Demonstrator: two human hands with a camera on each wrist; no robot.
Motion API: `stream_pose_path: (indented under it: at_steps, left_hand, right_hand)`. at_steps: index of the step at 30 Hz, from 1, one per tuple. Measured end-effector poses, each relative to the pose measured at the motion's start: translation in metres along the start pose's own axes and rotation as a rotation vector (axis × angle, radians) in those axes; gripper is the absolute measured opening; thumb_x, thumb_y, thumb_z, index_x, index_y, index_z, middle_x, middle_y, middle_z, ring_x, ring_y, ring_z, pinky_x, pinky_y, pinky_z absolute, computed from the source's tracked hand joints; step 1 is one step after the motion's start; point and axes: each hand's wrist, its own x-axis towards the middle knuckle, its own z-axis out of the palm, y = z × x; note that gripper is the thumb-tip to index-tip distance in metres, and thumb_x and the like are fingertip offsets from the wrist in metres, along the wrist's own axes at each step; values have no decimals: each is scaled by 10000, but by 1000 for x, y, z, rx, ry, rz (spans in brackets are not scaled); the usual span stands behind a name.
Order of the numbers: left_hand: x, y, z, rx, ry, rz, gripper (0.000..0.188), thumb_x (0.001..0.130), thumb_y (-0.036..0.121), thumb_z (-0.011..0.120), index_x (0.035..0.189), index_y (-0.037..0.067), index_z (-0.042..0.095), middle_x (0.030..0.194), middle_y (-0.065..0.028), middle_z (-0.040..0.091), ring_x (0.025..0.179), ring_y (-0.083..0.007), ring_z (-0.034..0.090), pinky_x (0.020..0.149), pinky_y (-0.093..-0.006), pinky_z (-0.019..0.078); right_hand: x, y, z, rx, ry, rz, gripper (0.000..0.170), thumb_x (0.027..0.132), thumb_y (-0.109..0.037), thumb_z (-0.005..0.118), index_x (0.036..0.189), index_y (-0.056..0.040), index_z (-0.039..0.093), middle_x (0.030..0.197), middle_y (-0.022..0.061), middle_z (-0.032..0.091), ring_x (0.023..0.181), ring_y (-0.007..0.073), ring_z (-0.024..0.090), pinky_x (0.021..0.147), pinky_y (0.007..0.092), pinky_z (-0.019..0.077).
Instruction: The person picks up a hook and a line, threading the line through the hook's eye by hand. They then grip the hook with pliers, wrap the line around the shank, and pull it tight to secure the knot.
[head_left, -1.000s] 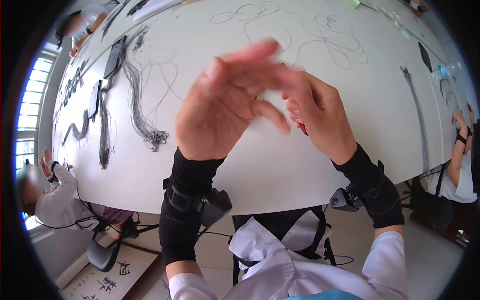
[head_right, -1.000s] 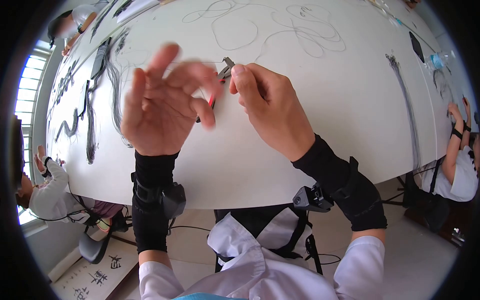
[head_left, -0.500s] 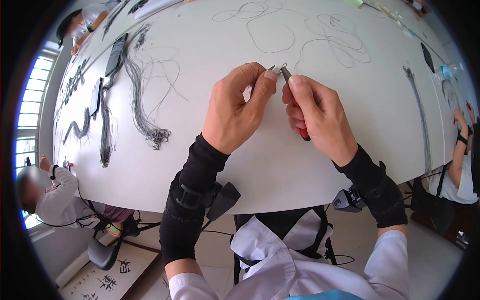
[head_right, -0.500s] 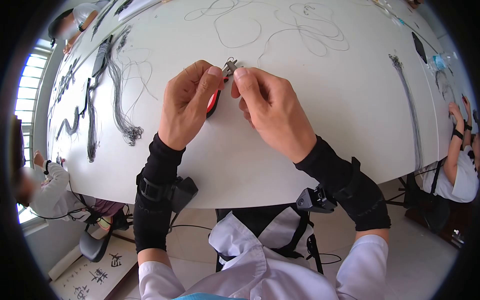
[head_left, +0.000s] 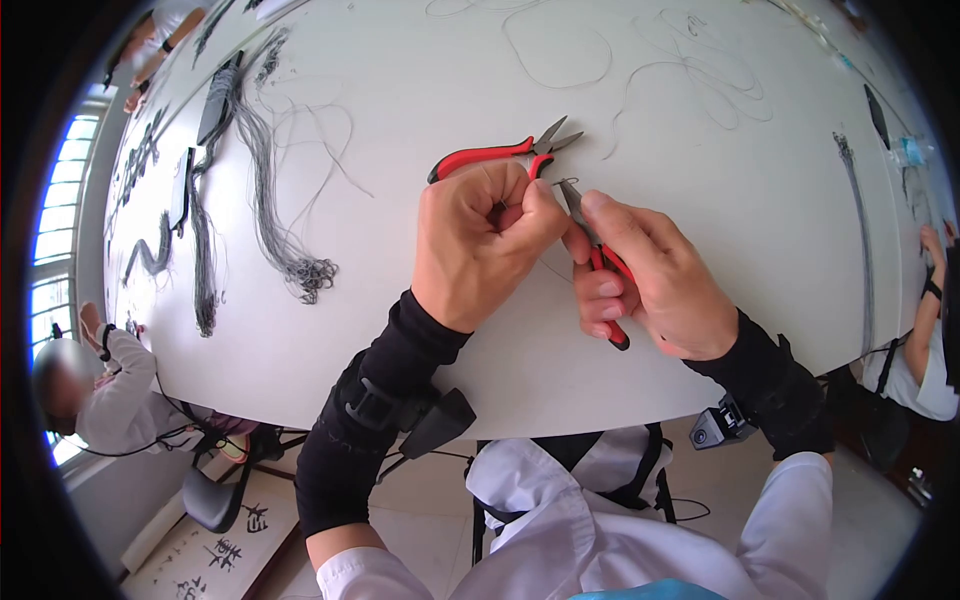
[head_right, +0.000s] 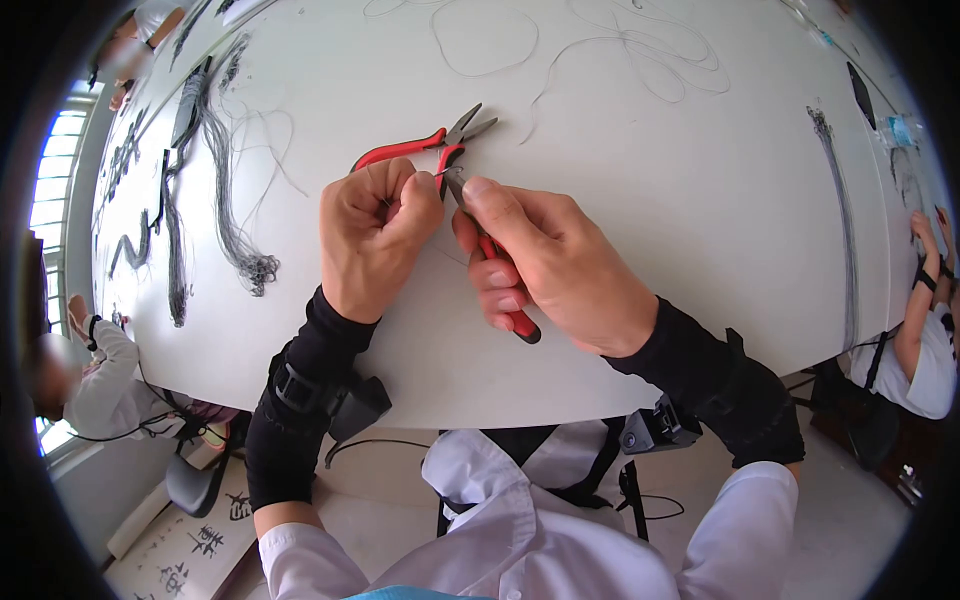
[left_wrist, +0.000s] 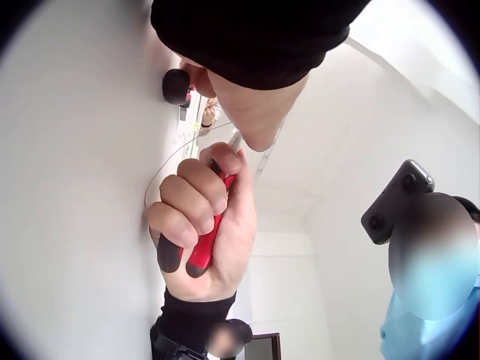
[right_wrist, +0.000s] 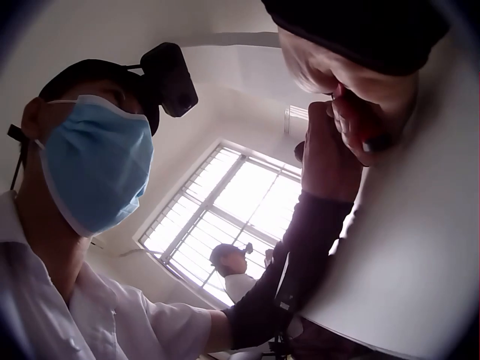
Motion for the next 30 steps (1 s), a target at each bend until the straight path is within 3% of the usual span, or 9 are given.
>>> stream_pose_path:
  at_steps: [3, 6, 12, 15, 27, 30]
  left_hand:
    - [0, 4, 1, -19, -12, -47, 392, 918, 80, 614, 583, 52, 413, 518, 38, 430, 513, -21, 372, 458, -248, 302]
    - [-2, 3, 2, -61, -13, -80, 381, 925, 65, 601, 606, 63, 393, 573, 73, 382, 569, -27, 276, 494, -253, 225]
    - [-2, 1, 1, -24, -22, -109, 389, 930, 73, 611, 605, 60, 399, 572, 70, 400, 567, -27, 282, 489, -250, 228]
    - [-2, -1, 0, 8, -16, -79, 406, 940, 84, 621, 605, 62, 393, 573, 70, 402, 567, -28, 284, 486, -251, 229]
    - [-2, -1, 1, -4, -15, -69, 422, 949, 72, 621, 606, 69, 376, 566, 74, 362, 560, -28, 273, 480, -259, 219]
    - [-1, -4, 0, 23, 8, -62, 325, 905, 60, 650, 624, 2, 498, 520, 21, 363, 512, -56, 301, 447, -264, 286]
  right_hand:
    - [1, -1, -4, 78, -49, 64, 465, 1070, -450, 460, 862, -37, 507, 627, -28, 371, 516, 92, 386, 514, 282, 422]
    - [1, -3, -6, 144, -68, 111, 459, 1069, -451, 458, 884, -34, 505, 633, -22, 368, 514, 96, 378, 518, 291, 425]
    - [2, -6, -9, 198, -104, 155, 449, 1070, -450, 461, 898, -38, 510, 638, -18, 359, 511, 93, 358, 518, 297, 425]
    - [4, -6, -6, 169, -62, 171, 459, 1080, -471, 397, 856, -77, 465, 598, -27, 310, 487, 107, 322, 484, 320, 395]
    - [5, -6, -13, 277, -120, 201, 449, 1065, -467, 461, 902, -52, 515, 626, -27, 353, 509, 94, 349, 522, 316, 431]
    - [5, -6, -12, 273, -108, 198, 449, 1065, -468, 461, 903, -52, 513, 627, -29, 350, 510, 95, 347, 521, 318, 430]
